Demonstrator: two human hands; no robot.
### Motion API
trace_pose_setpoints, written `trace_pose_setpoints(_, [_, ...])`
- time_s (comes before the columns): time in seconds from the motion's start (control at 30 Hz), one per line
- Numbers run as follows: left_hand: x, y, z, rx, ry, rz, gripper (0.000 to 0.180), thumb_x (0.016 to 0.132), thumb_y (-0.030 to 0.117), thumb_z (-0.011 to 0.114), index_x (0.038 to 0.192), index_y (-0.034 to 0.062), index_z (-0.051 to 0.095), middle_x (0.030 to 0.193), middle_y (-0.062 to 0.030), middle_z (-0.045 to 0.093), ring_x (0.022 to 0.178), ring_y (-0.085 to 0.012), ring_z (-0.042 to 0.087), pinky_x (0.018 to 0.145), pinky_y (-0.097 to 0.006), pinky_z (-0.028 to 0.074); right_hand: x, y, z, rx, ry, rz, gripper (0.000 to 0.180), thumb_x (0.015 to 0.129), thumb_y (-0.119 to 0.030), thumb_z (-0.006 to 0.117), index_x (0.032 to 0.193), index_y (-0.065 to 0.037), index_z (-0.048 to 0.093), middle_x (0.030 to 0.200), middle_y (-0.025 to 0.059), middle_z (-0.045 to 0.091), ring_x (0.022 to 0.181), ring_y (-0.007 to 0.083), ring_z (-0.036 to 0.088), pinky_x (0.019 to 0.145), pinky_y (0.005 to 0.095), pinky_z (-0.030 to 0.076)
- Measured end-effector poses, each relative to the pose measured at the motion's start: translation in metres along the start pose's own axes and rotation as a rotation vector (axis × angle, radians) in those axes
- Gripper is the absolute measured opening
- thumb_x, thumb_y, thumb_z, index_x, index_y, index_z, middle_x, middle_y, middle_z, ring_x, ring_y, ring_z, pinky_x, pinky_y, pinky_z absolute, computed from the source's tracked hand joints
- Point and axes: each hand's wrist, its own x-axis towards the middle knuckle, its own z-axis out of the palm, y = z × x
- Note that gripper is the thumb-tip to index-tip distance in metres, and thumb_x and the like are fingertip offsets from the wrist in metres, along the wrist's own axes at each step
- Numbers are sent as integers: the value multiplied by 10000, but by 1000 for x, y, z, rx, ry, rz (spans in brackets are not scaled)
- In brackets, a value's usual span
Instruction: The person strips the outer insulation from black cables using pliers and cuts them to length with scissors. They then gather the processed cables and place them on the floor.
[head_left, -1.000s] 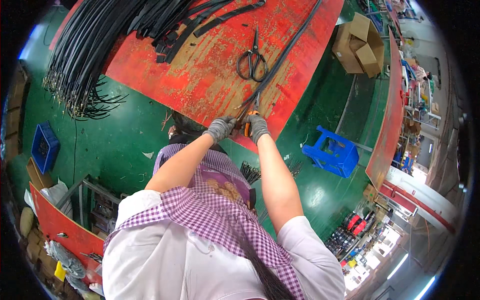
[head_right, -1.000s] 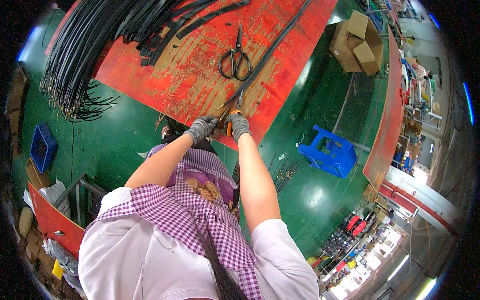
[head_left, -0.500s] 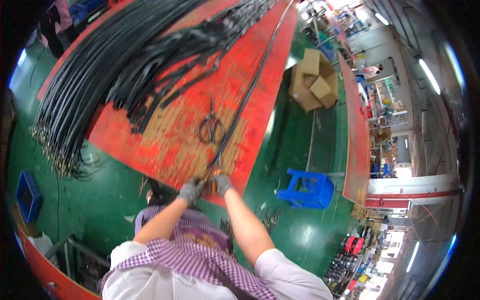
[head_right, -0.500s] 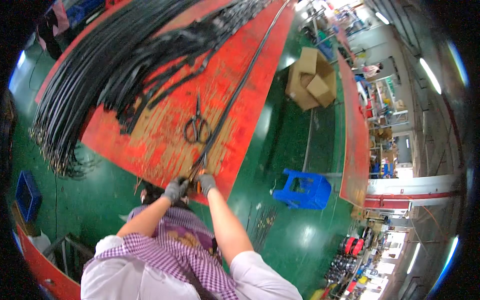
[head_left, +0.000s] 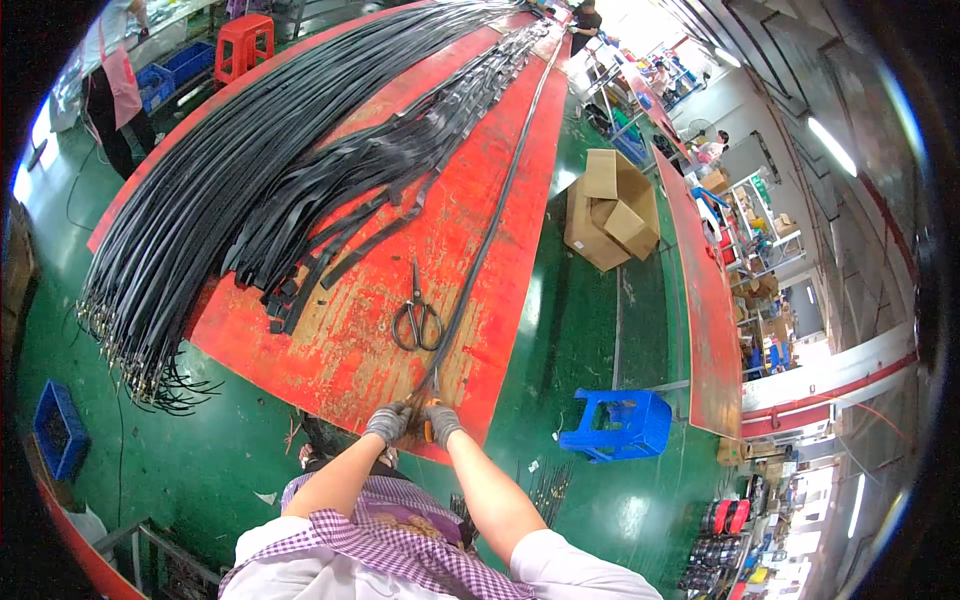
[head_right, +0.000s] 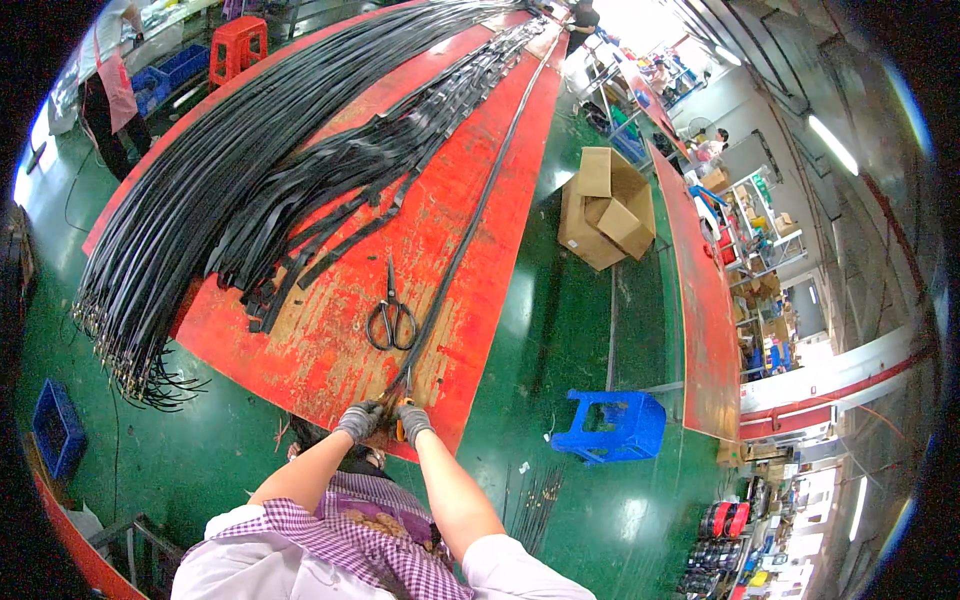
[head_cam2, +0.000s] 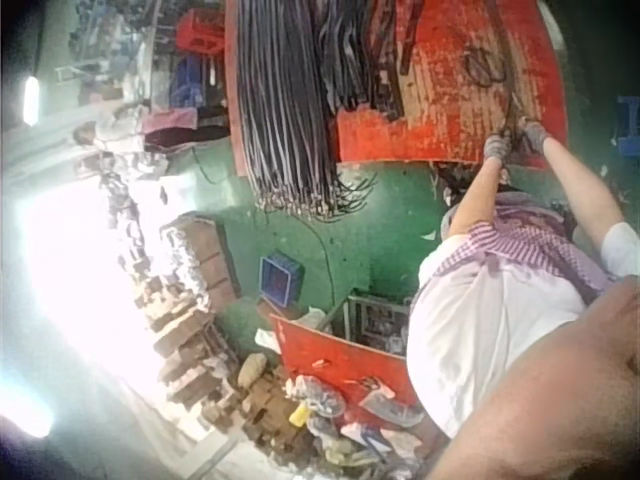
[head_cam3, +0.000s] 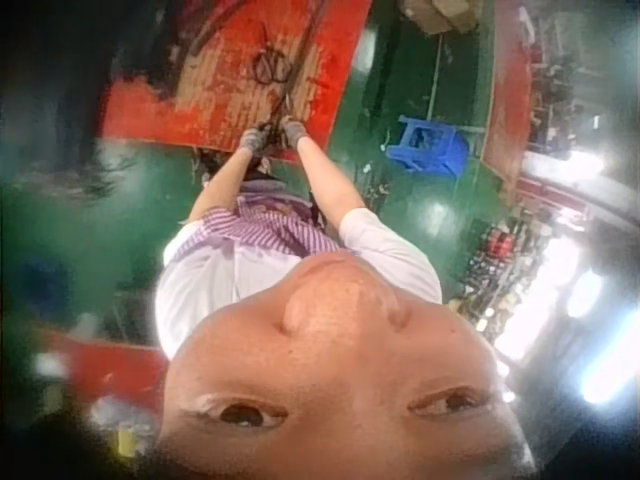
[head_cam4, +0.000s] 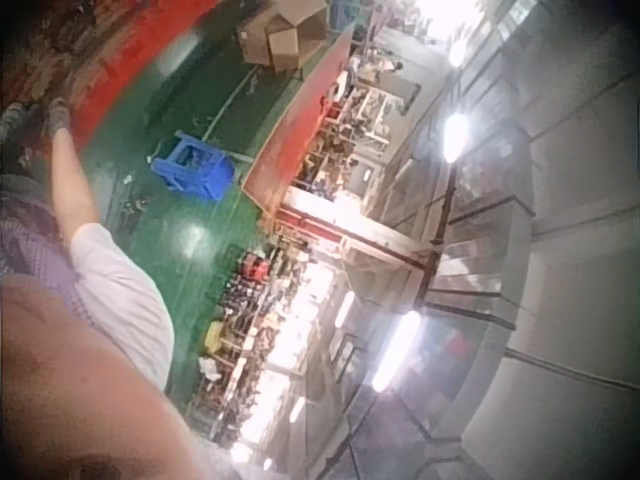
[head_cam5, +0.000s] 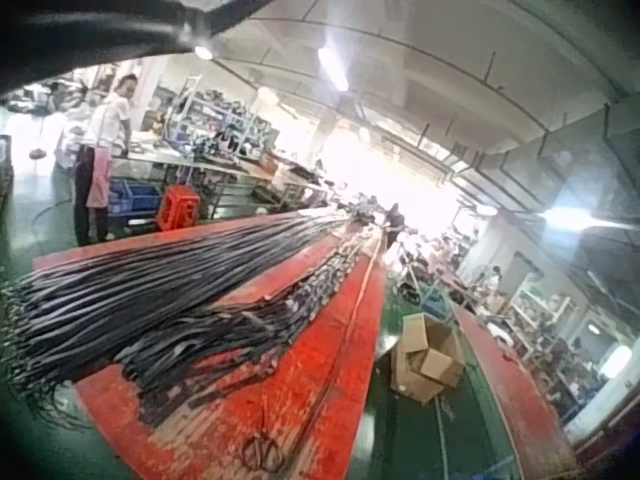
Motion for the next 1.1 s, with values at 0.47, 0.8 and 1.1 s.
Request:
trace_pose_setpoints(0.47, [-21, 26, -3, 206, -74, 72, 274, 762, 245, 441, 960, 84, 539, 927, -135, 549, 853, -301, 514, 731, -355, 403, 30, 21, -5, -166, -38, -20, 168, 652, -191, 551, 768, -74, 520, 692, 90, 525, 579, 219, 500, 530, 391, 412])
trace_pose_setpoints(0.8, [-36, 54, -11, 248, -70, 118, 308, 759, 107, 446, 1064, 87, 477, 847, -106, 574, 704, -210, 524, 646, -320, 414, 23, 23, -13, -36, -54, 35, 205, 631, -221, 542, 695, -26, 527, 649, 108, 524, 590, 217, 504, 547, 372, 402])
trace_pose_setpoints(1.1, [-24, 45, -19, 65, -243, 156, 363, 745, 40, 411, 1105, 79, 428, 1059, -83, 502, 930, -178, 468, 832, -268, 341, 15, 5, -5, -54, -145, 63, 198, 678, -176, 510, 814, -32, 501, 749, 126, 552, 629, 256, 541, 510, 412, 446])
